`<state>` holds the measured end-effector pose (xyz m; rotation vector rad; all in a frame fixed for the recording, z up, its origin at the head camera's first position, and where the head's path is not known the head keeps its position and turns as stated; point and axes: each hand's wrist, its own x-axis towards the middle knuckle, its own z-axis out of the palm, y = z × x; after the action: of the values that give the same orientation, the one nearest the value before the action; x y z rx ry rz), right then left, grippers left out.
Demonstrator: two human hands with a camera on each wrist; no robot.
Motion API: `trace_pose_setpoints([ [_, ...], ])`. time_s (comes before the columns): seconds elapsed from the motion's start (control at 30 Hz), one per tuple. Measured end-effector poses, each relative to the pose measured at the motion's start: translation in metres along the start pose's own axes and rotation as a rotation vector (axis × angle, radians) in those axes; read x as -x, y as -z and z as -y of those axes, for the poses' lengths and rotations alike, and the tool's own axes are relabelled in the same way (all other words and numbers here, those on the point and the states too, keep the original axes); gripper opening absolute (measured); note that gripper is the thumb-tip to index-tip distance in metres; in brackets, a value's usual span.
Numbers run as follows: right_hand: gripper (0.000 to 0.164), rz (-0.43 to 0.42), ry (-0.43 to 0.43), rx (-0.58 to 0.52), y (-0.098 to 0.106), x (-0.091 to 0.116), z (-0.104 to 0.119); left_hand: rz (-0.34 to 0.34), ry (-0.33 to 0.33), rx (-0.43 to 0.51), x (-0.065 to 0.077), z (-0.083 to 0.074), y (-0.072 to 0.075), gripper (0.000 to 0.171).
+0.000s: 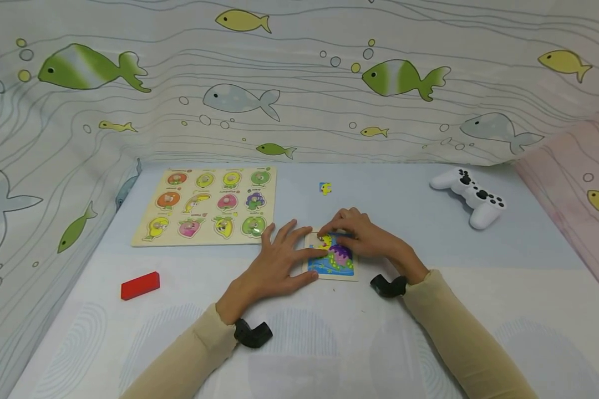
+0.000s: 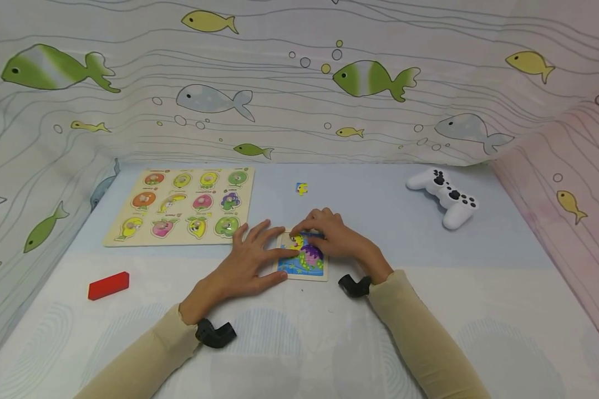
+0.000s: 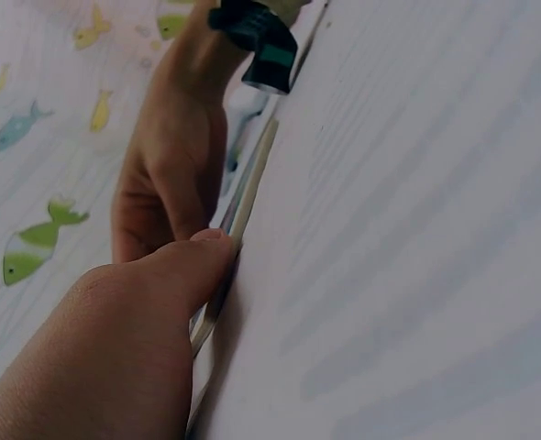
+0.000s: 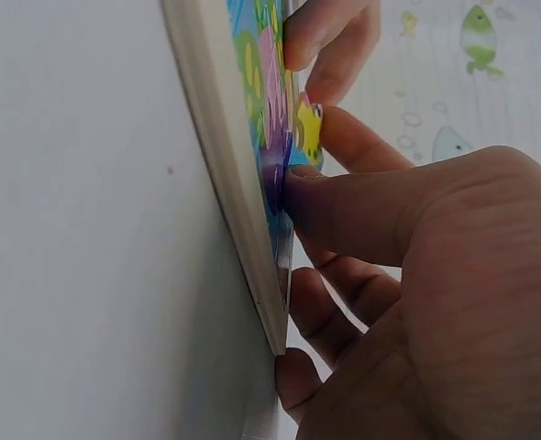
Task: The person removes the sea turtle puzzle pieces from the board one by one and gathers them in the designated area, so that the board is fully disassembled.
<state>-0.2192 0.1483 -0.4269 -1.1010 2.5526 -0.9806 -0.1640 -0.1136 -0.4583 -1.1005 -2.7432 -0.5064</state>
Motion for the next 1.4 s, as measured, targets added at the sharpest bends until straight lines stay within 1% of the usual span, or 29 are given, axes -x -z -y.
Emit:
trace_pose_setpoints([
  [0.17, 0.036, -0.01, 0.008, -0.031, 0.001, -0.001, -0.001, 0.002, 0.002, -0.002, 0.001, 0.001, 0.001, 0.044],
  [0.33, 0.035, -0.011, -0.006, -0.08, 0.001, 0.0, -0.002, -0.002, -0.005, 0.002, 0.001, 0.0, 0.002, 0.045],
  [0.57, 0.035, -0.003, -0.11, -0.16, 0.002, 0.001, -0.001, -0.006, -0.004, 0.0, 0.002, -0.001, 0.004, 0.044],
  [0.73, 0.025, -0.021, -0.142, -0.204, 0.0, 0.001, -0.002, -0.01, -0.006, 0.013, 0.003, -0.003, 0.003, 0.043],
  [0.83, 0.019, -0.035, -0.141, -0.238, -0.001, 0.001, -0.004, -0.014, -0.01, 0.02, 0.004, -0.003, 0.003, 0.043],
  [0.9, 0.018, -0.048, -0.131, -0.253, -0.001, 0.001, -0.005, -0.014, -0.007, 0.017, 0.005, -0.003, 0.002, 0.043],
  [1.0, 0.02, -0.069, -0.103, -0.266, -0.001, 0.001, -0.007, -0.013, -0.004, 0.013, 0.004, -0.003, 0.002, 0.043],
  [1.13, 0.022, -0.083, -0.106, -0.282, 0.002, 0.002, -0.01, -0.011, -0.004, 0.007, 0.003, -0.003, 0.001, 0.043],
  [1.23, 0.022, -0.1, -0.149, -0.272, 0.005, 0.002, -0.014, -0.006, -0.002, 0.006, 0.002, -0.003, 0.0, 0.044],
  [1.4, 0.023, -0.167, -0.223, -0.235, 0.012, 0.003, -0.021, 0.003, 0.003, 0.003, 0.002, -0.003, -0.001, 0.044],
])
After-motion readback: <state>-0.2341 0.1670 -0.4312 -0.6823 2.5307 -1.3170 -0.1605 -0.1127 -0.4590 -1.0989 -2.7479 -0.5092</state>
